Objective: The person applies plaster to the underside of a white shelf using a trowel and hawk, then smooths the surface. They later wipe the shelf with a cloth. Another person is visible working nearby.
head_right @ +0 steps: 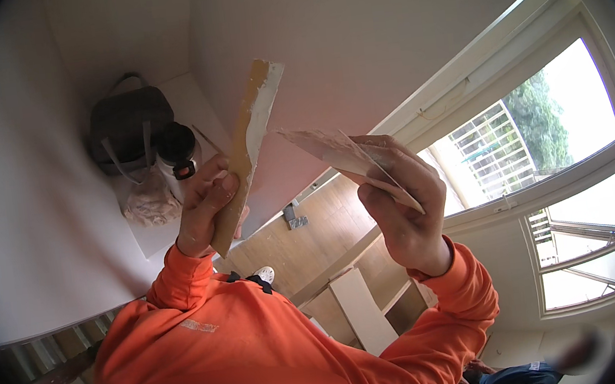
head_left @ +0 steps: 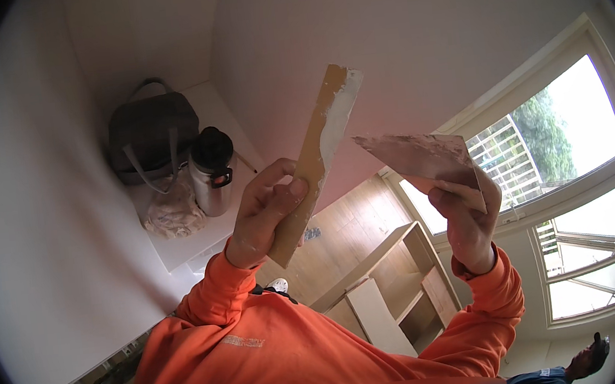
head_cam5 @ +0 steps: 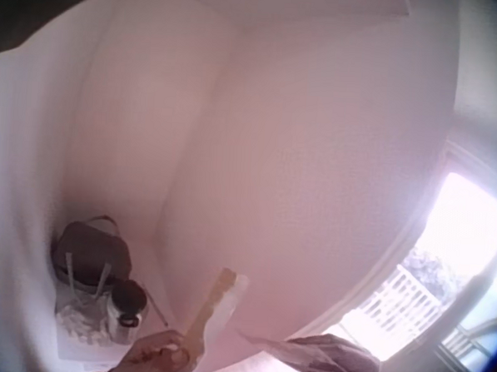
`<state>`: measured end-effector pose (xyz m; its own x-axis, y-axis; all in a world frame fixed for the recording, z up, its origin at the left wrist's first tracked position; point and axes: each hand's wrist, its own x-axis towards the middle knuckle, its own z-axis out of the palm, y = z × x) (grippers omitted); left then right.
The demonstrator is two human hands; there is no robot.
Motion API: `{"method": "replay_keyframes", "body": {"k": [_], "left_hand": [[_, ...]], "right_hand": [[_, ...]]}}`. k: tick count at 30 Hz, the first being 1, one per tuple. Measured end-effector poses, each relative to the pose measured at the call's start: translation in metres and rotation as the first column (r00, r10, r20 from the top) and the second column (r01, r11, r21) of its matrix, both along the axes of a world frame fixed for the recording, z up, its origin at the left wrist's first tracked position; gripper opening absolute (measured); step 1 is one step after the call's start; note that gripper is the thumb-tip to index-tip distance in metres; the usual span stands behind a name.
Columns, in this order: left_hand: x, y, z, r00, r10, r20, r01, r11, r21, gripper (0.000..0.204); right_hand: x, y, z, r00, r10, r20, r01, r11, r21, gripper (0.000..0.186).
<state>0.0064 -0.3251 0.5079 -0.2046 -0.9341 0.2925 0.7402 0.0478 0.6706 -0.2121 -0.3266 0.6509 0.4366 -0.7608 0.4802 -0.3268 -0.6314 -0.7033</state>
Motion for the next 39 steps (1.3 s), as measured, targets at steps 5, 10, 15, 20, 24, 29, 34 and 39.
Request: {"method": "replay_keyframes", "body": {"k": [5, 10, 15, 20, 24, 29, 34, 39], "left_hand": [[0.002, 0.0, 0.001, 0.995, 0.029, 0.097, -0.026, 0.999, -0.032, 0.032], [0.002, 0.008, 0.009, 0.984, 0.021, 0.177, -0.019, 1.0, -0.017, 0.022], [-0.004, 0.008, 0.006, 0.977, 0.072, 0.2, -0.066, 0.997, -0.034, 0.02], [-0.004, -0.001, 0.002, 0.937, 0.215, 0.276, -0.209, 0.977, -0.054, 0.019], [0.001, -0.002, 0.002, 0.938, 0.277, 0.206, -0.289, 0.957, 0.026, 0.02], [0.005, -0.008, -0.004, 0.942, 0.291, 0.165, -0.298, 0.954, 0.02, 0.02], [0.006, -0.009, -0.003, 0.943, 0.294, 0.155, -0.303, 0.952, 0.039, 0.019], [0.004, -0.01, 0.0, 0.96, 0.259, 0.109, -0.26, 0.966, -0.008, 0.019]], "right_hand": [[-0.004, -0.009, 0.008, 0.991, 0.092, -0.094, -0.099, 0.992, -0.072, 0.048], [-0.004, -0.017, 0.011, 0.981, 0.166, -0.099, -0.178, 0.976, -0.123, 0.048], [-0.006, -0.016, 0.006, 0.971, 0.177, -0.16, -0.191, 0.979, -0.075, 0.047], [-0.008, -0.008, 0.013, 0.926, 0.229, -0.302, -0.255, 0.965, -0.052, 0.044], [-0.02, 0.001, 0.046, 0.942, 0.107, -0.317, -0.203, 0.936, -0.287, 0.043], [-0.046, 0.016, 0.111, 0.873, -0.401, -0.276, -0.049, 0.492, -0.869, 0.038], [-0.064, 0.009, 0.206, 0.659, -0.752, -0.016, -0.147, -0.108, -0.983, 0.035], [-0.065, -0.002, 0.291, 0.483, -0.867, 0.125, -0.354, -0.324, -0.877, 0.046]]}}
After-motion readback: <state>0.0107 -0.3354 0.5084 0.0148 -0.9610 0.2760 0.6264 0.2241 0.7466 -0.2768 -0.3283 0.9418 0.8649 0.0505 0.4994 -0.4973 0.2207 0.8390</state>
